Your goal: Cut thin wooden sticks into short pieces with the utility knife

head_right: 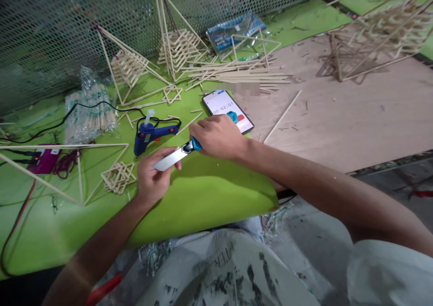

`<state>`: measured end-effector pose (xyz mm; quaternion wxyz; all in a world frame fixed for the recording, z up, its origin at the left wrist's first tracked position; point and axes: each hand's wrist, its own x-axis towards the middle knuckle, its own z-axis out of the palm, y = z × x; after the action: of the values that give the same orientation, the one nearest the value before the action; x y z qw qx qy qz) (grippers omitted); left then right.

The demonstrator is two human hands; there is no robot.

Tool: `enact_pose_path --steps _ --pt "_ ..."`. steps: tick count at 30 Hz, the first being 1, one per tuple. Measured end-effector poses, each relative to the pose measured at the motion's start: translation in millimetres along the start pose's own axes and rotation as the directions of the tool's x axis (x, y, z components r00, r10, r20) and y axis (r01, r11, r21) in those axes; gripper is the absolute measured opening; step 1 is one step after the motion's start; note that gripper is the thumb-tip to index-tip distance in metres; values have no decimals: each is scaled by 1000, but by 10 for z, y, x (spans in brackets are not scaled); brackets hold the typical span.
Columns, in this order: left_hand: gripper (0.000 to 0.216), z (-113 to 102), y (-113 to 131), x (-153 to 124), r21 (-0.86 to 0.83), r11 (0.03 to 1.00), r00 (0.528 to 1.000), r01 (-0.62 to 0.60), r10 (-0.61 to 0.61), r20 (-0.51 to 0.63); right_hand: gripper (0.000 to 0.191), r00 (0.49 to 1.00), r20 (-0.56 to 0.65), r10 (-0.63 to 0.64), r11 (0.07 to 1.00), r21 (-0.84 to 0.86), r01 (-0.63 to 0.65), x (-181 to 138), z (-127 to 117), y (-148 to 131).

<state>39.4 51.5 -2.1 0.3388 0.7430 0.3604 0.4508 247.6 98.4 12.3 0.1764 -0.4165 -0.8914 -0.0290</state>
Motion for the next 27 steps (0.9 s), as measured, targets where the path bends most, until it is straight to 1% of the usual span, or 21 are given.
enact_pose_path --steps 2,4,8,10,12,14,15,16,17,18,19,20,22,23,24,27 --pt "29 9 23 -17 31 999 999 -25 26 -27 19 1000 10 24 1000 -9 -24 8 -10 -2" --pt "26 21 49 -29 56 998 998 -20 24 -56 18 998 34 52 999 -17 -51 17 -32 -13" --pt "15 41 82 -12 27 997 991 77 -73 -114 17 986 110 129 991 -48 -124 57 -98 -97" --pt "14 44 93 11 1 992 983 128 -127 -131 19 977 129 170 985 -64 -163 91 -117 -131" --pt "15 43 112 20 -10 989 979 146 -146 -140 20 971 139 195 980 -63 -188 131 -118 -90" --pt "15 40 141 2 -21 995 988 102 -104 -118 18 951 144 273 962 -71 -265 165 -120 69" --pt "14 39 155 -15 -26 997 994 69 -71 -82 15 913 118 392 919 -106 -381 174 -130 186" --pt "13 37 165 -34 -47 999 998 28 -30 -46 9 853 96 513 856 -130 -500 176 -147 312" --pt "14 37 169 -52 -72 997 998 21 -26 -61 10 830 58 555 827 -139 -544 172 -171 432" --pt "14 39 166 -66 -90 994 997 63 -66 -36 14 827 22 562 821 -138 -554 161 -198 527" --pt "14 42 155 -74 -103 989 993 107 -112 -44 18 832 -30 554 823 -136 -552 146 -224 584" --pt "14 47 137 -75 -118 983 988 142 -148 -46 20 852 -79 518 843 -123 -524 129 -241 597" --pt "16 61 87 -64 -158 967 978 202 -209 -29 20 907 -70 415 903 -86 -420 97 -240 500" --pt "18 66 59 -54 -185 957 973 224 -231 -16 19 940 -32 340 938 -58 -341 82 -222 409" --pt "20 69 32 -43 -209 948 968 242 -249 -11 17 962 -2 272 962 -37 -272 68 -195 307" --pt "21 58 -31 -14 -262 928 960 264 -279 -22 17 998 -2 68 998 0 -68 27 -107 56"
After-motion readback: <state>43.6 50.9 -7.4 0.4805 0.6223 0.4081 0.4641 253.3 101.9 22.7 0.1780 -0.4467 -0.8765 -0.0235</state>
